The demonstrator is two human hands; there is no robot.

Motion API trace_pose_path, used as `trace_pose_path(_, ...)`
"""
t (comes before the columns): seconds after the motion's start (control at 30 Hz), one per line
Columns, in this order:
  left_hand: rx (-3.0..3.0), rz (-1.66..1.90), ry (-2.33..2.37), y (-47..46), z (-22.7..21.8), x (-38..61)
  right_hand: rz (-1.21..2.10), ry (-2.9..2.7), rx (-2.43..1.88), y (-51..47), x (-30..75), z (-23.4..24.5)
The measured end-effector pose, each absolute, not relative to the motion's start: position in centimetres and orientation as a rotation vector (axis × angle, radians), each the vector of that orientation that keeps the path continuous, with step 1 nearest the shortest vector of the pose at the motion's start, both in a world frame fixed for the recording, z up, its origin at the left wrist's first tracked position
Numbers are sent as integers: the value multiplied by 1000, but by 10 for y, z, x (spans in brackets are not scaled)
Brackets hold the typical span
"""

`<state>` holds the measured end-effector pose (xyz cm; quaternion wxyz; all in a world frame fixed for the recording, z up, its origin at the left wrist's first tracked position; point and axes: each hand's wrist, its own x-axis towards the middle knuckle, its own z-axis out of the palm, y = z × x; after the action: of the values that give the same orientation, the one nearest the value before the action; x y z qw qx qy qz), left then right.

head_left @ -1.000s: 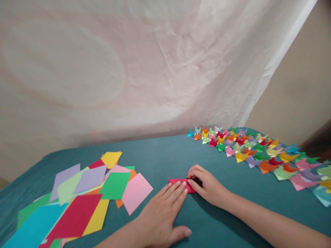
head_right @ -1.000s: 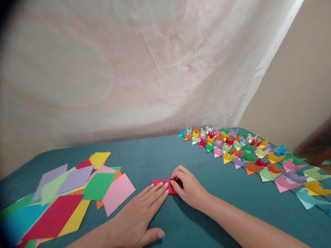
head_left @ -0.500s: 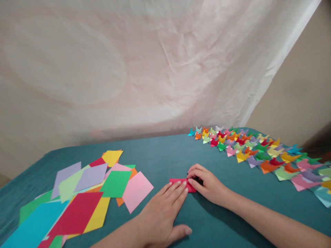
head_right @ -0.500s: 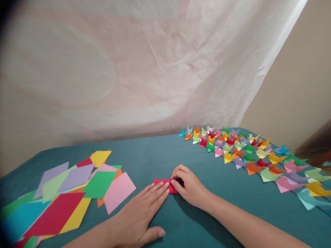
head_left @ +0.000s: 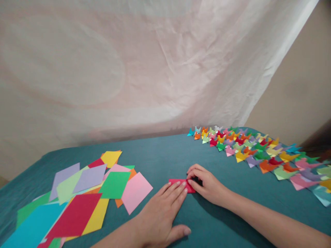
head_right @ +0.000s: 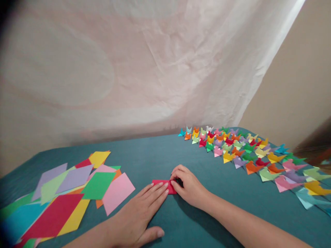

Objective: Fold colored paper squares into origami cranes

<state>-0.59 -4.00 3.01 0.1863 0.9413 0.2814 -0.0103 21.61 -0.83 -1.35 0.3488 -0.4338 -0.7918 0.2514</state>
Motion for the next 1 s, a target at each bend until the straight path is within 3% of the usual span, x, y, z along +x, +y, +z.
trace_pose_path(1.0,2669,8,747,-38,27,-9,690,-1879,-1151,-3,222,-18)
